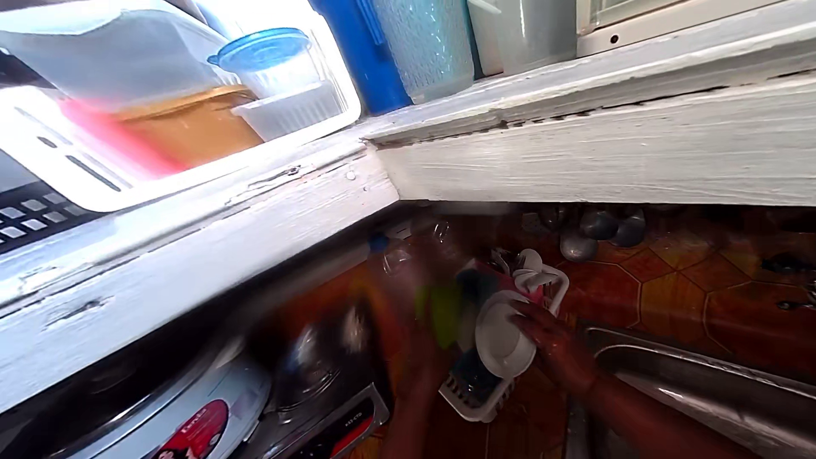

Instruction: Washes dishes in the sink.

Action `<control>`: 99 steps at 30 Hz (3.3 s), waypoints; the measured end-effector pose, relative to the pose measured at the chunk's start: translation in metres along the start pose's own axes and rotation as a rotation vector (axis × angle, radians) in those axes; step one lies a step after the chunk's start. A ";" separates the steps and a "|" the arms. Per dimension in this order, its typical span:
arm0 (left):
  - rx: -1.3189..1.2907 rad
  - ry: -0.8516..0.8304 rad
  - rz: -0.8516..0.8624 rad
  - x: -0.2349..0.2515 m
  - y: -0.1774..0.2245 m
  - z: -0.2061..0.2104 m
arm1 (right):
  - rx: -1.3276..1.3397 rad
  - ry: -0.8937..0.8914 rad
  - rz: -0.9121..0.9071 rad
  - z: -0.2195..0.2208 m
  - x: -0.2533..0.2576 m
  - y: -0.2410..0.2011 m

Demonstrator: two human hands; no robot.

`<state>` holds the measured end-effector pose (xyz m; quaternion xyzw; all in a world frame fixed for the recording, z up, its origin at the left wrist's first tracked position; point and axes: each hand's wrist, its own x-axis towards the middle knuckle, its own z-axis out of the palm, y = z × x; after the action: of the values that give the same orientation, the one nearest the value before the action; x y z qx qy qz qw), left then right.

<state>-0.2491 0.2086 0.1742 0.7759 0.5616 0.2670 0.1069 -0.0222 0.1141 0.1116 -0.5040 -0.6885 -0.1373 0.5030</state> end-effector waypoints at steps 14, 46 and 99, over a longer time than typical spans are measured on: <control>0.055 0.113 0.228 -0.011 -0.020 0.031 | 0.122 -0.366 0.210 0.038 0.017 -0.005; -0.213 -0.864 0.518 -0.139 0.078 0.216 | -0.034 -0.284 1.527 -0.150 -0.269 0.051; -0.173 -0.888 0.267 -0.168 0.283 0.306 | -0.016 -0.204 1.258 -0.276 -0.285 0.123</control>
<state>0.1070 -0.0042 0.0018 0.8688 0.3324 -0.0335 0.3655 0.2293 -0.1805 -0.0386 -0.8263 -0.3043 0.2280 0.4155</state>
